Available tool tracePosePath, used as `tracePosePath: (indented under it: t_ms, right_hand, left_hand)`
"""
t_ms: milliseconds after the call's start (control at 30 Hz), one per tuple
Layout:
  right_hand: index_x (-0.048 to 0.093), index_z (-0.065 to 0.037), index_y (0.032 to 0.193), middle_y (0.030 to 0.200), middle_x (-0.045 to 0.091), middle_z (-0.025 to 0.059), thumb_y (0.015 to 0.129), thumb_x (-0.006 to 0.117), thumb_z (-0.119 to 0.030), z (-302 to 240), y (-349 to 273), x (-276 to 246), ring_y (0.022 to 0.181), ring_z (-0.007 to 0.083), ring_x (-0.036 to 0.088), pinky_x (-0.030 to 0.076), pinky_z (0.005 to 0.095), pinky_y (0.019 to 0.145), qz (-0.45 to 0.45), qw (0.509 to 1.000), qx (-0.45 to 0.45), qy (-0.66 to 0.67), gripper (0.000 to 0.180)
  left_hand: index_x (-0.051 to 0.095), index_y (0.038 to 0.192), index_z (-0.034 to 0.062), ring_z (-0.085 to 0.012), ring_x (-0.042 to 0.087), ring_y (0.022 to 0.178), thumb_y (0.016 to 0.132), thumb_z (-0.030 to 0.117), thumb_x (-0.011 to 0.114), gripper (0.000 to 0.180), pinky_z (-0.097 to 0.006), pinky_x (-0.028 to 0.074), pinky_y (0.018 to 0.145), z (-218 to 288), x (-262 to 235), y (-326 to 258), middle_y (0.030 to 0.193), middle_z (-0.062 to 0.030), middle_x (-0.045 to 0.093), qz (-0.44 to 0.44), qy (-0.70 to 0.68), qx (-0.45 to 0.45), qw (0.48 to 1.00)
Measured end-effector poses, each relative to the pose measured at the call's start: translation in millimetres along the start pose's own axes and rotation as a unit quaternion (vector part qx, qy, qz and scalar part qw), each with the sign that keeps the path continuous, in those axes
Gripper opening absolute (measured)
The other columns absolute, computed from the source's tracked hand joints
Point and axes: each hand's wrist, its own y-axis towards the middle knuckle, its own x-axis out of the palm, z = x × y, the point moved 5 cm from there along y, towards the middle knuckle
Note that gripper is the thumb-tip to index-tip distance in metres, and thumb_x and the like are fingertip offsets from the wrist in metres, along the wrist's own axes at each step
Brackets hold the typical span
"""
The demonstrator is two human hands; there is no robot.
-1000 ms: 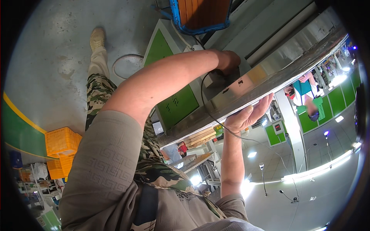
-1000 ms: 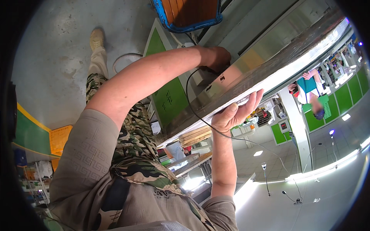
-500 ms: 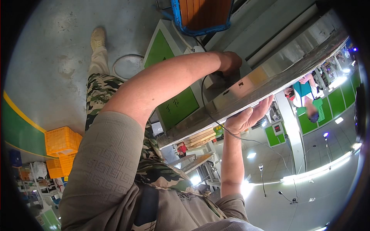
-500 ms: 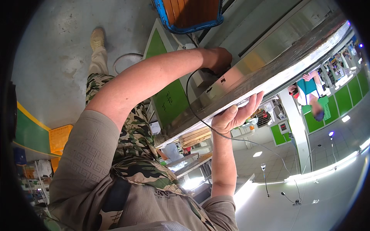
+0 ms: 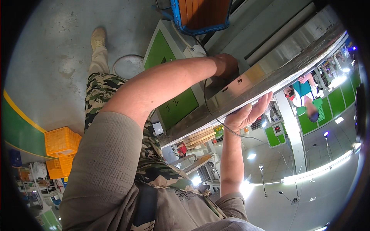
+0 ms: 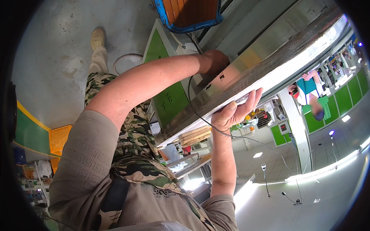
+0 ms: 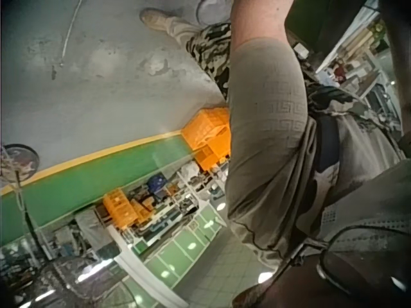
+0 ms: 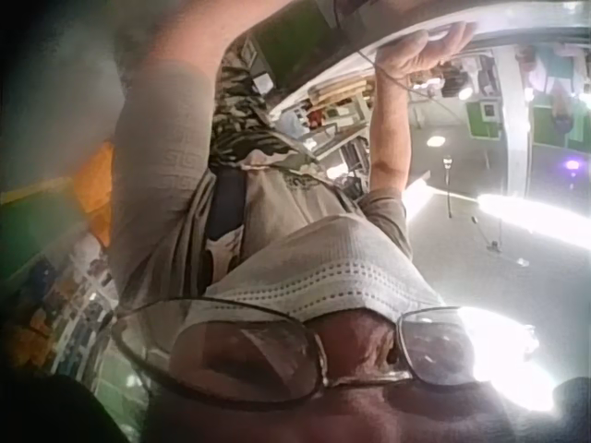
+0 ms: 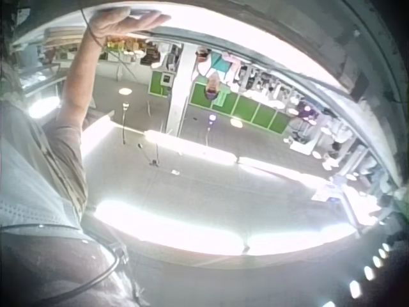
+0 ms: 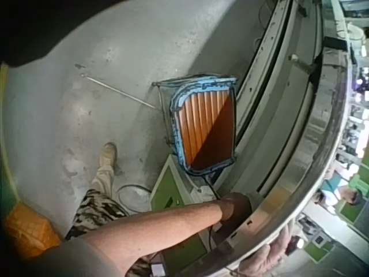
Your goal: The person cleans the exterior of two black shoes using a small brush and a white cloth. They wipe the shoes thoroughly, then plug in a UV lamp and position it over the workbench to illuminate the area.
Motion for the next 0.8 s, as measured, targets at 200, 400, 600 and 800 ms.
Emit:
tracePosePath:
  t_ms: [200,400,600,800]
  right_hand:
    - [0.036,-0.004,0.143,0.153,0.025,0.0252,0.100,0.043,-0.045,1,0,-2,0.143,0.0349,0.025,0.020,0.0480,0.115,0.005,1.000,-0.014,-0.012,0.059]
    - [0.037,-0.005,0.143,0.153,0.027,0.0231,0.100,0.043,-0.040,-1,2,0,0.143,0.0346,0.025,0.019,0.0473,0.116,0.010,1.000,-0.029,-0.001,0.056]
    - [0.037,-0.004,0.144,0.154,0.029,0.0210,0.097,0.041,-0.027,0,-3,-2,0.144,0.0334,0.026,0.018,0.0464,0.117,0.020,0.999,-0.024,-0.015,0.053]
    - [0.036,-0.004,0.143,0.155,0.023,0.0241,0.100,0.045,-0.037,1,-3,-5,0.144,0.0357,0.022,0.018,0.0478,0.116,0.003,1.000,-0.010,0.000,0.056]
  left_hand:
    - [0.074,0.100,0.0095,-0.0328,0.070,0.095,0.086,0.022,0.061,0.023,-0.049,0.058,0.070,3,10,0,0.103,-0.0141,0.072,-0.032,-0.008,0.000,0.999]
    - [0.069,0.117,0.0128,-0.0336,0.062,0.114,0.090,0.030,0.059,0.034,-0.061,0.047,0.092,2,18,4,0.117,-0.0124,0.068,-0.064,-0.016,0.015,0.998]
    - [0.055,0.136,0.0156,-0.0329,0.046,0.133,0.092,0.037,0.057,0.049,-0.072,0.022,0.107,5,19,-6,0.136,-0.0080,0.057,-0.133,-0.048,-0.028,0.990]
    - [0.049,0.142,0.0173,-0.0329,0.042,0.137,0.093,0.040,0.053,0.054,-0.074,0.020,0.106,6,19,-12,0.142,-0.0052,0.052,-0.161,-0.006,0.022,0.987]
